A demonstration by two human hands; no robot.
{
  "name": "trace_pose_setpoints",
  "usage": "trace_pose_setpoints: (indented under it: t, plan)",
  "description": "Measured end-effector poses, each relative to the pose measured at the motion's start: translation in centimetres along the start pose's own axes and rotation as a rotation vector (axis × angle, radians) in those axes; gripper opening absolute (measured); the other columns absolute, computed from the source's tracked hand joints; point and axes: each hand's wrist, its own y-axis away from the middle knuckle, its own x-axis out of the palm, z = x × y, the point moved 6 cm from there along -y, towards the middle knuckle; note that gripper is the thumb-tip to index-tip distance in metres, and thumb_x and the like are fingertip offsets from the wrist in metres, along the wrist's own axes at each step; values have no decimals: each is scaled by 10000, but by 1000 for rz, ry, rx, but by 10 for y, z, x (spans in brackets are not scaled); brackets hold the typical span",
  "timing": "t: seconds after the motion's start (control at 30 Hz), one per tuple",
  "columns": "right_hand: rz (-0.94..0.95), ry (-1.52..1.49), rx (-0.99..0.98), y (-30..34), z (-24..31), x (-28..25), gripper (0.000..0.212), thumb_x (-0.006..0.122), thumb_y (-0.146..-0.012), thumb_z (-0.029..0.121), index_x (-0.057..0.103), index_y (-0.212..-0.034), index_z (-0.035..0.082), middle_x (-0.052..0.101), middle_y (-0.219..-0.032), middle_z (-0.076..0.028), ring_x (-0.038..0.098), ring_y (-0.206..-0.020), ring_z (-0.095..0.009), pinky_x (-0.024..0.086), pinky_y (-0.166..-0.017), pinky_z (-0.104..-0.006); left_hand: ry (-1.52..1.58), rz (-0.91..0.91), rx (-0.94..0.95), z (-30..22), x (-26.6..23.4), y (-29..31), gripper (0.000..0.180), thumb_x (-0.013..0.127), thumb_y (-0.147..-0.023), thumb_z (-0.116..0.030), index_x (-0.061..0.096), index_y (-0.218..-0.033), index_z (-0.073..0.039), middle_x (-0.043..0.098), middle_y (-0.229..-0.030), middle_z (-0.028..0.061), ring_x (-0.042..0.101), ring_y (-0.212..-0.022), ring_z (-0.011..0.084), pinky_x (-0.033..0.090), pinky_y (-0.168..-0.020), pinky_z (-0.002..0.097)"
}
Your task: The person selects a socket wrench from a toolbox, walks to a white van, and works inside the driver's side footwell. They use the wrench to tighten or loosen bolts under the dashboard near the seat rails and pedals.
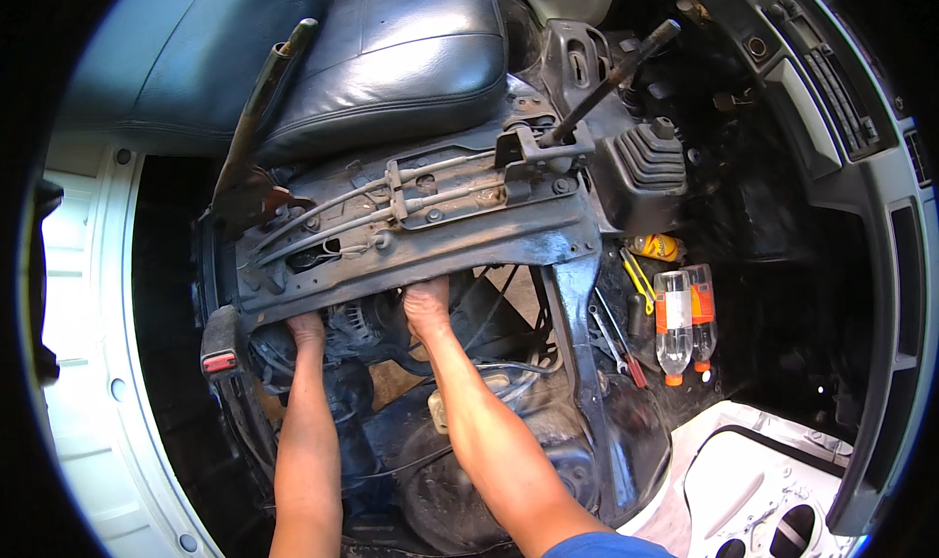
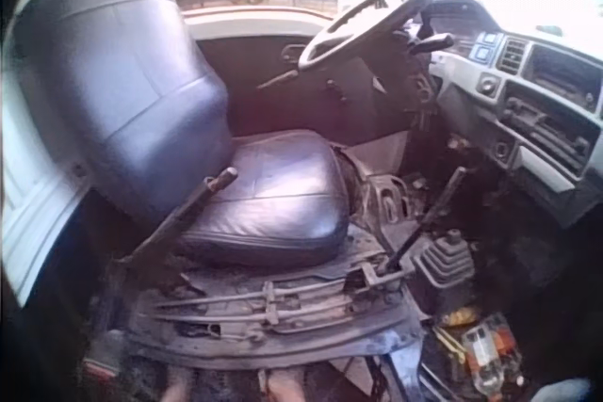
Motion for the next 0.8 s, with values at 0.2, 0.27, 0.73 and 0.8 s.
trace_pose_setpoints:
  t: [0.2,0.27,0.73,0.8]
  plan:
    - [119,11,115,22,-10,-5,369,703,-925,181,551,-1231,43,638,-1107,-59,601,-958,-146,497,-870,-319,112,-57,113,-25,-2,-3,491,530,-1033,-353,577,-1333,33,581,-1378,223,524,-1258,357,337,-1116,434]
    - [217,28,320,65,6,5,326,719,-909,129,559,-1179,40,643,-997,-44,591,-846,-104,498,-775,-273,-79,-50,187,-22,0,-2,467,554,-1023,-327,586,-1323,29,599,-1357,207,541,-1233,346,359,-1097,420]
    - [-7,-353,31,-15,-30,-1,383,627,-947,152,569,-1287,-15,611,-1272,-116,544,-1160,-210,426,-1029,-354,6,-83,159,-10,-1,-10,523,601,-1002,-370,574,-1340,29,537,-1439,213,469,-1333,359,300,-1149,441]
    - [-65,-166,32,-27,-39,-4,435,613,-956,199,546,-1325,-21,580,-1333,-157,517,-1233,-253,398,-1083,-373,56,-17,131,-12,1,-11,564,609,-998,-397,560,-1355,36,501,-1479,211,441,-1363,353,277,-1166,444]
